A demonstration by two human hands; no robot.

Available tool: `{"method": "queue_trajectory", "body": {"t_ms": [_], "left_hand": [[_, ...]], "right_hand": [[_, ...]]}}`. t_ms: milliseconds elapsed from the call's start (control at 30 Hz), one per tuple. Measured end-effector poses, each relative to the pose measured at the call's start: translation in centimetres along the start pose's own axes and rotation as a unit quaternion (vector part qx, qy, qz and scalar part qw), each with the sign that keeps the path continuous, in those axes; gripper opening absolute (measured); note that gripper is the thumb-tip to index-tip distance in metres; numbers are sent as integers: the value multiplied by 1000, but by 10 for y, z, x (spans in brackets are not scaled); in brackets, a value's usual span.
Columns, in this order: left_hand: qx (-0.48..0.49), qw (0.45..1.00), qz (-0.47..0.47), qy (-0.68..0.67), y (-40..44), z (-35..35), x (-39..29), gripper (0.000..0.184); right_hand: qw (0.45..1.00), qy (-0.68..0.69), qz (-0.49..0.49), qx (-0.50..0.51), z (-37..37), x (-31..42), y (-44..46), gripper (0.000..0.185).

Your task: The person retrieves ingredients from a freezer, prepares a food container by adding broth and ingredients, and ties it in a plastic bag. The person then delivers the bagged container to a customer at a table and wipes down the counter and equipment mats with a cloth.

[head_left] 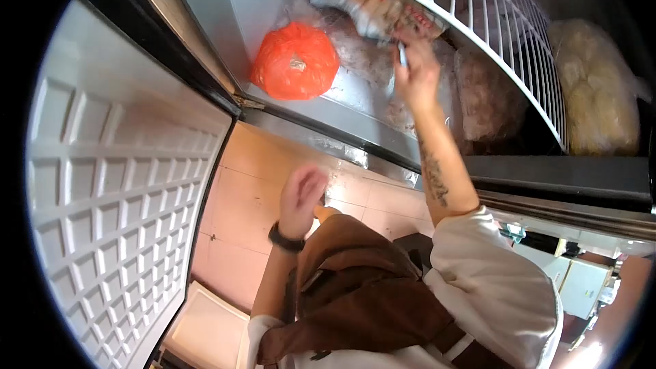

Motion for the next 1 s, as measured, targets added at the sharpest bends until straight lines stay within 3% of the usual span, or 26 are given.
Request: {"method": "queue_trajectory", "body": {"t_ms": [33,100,200,233,267,333,400,467,567,667,700,733,767,833,867,967,1000], "left_hand": [[-5,1000,-24,-15,12,15,-22,37],[1,999,-27,-25,18,37,-54,35],[0,999,-37,-10,-6,32,-63,32],[-4,999,-42,1,-24,23,-56,31],[-31,998,-55,5,-39,8,-44,31],[-86,993,-76,-8,-65,-16,-25,29],[-135,986,-93,12,-108,-43,-18,27],[-179,976,-106,63,-176,-74,-20,27],[-329,933,-147,7,-312,-149,2,26],[-486,871,-68,-28,-489,-255,17,23],[-535,844,-31,17,-538,-300,19,23],[-600,798,33,34,-578,-328,0,25],[-639,766,75,-13,-610,-351,-18,31],[-596,775,203,49,-631,-396,-76,45],[-587,763,247,111,-628,-371,-122,52],[-448,811,375,36,-625,-296,-221,59],[-392,842,371,19,-626,-311,-217,59]], "right_hand": [[988,-44,-138,-43,-10,42,-11,12],[994,-15,-17,-104,-28,38,-37,18],[979,39,170,-109,-3,-40,-90,19],[956,118,241,-116,9,-54,-100,18],[921,191,311,-133,20,-65,-113,16],[761,428,448,-195,43,-65,-135,12],[687,534,433,-233,41,-43,-125,3],[596,632,424,-257,31,-11,-102,22],[643,611,454,-88,25,8,-94,32],[700,578,410,-91,-10,32,-108,27],[714,570,397,-91,-14,36,-113,26],[693,606,364,-143,-22,46,-111,22],[711,594,350,-138,-36,59,-115,22],[747,565,319,-147,-91,97,-147,23],[741,568,309,-180,-125,119,-185,23],[697,573,340,-265,-229,210,-356,29],[666,590,355,-286,-252,231,-414,31]]}}
Point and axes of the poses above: each hand's wrist, its own y-axis towards the middle knuckle, its own z-axis out of the palm, x = y × z, the point moved 10 cm from there along y, towards the middle knuckle, and after that the axes turned 5 degrees about -z, right-handed, at the moved point
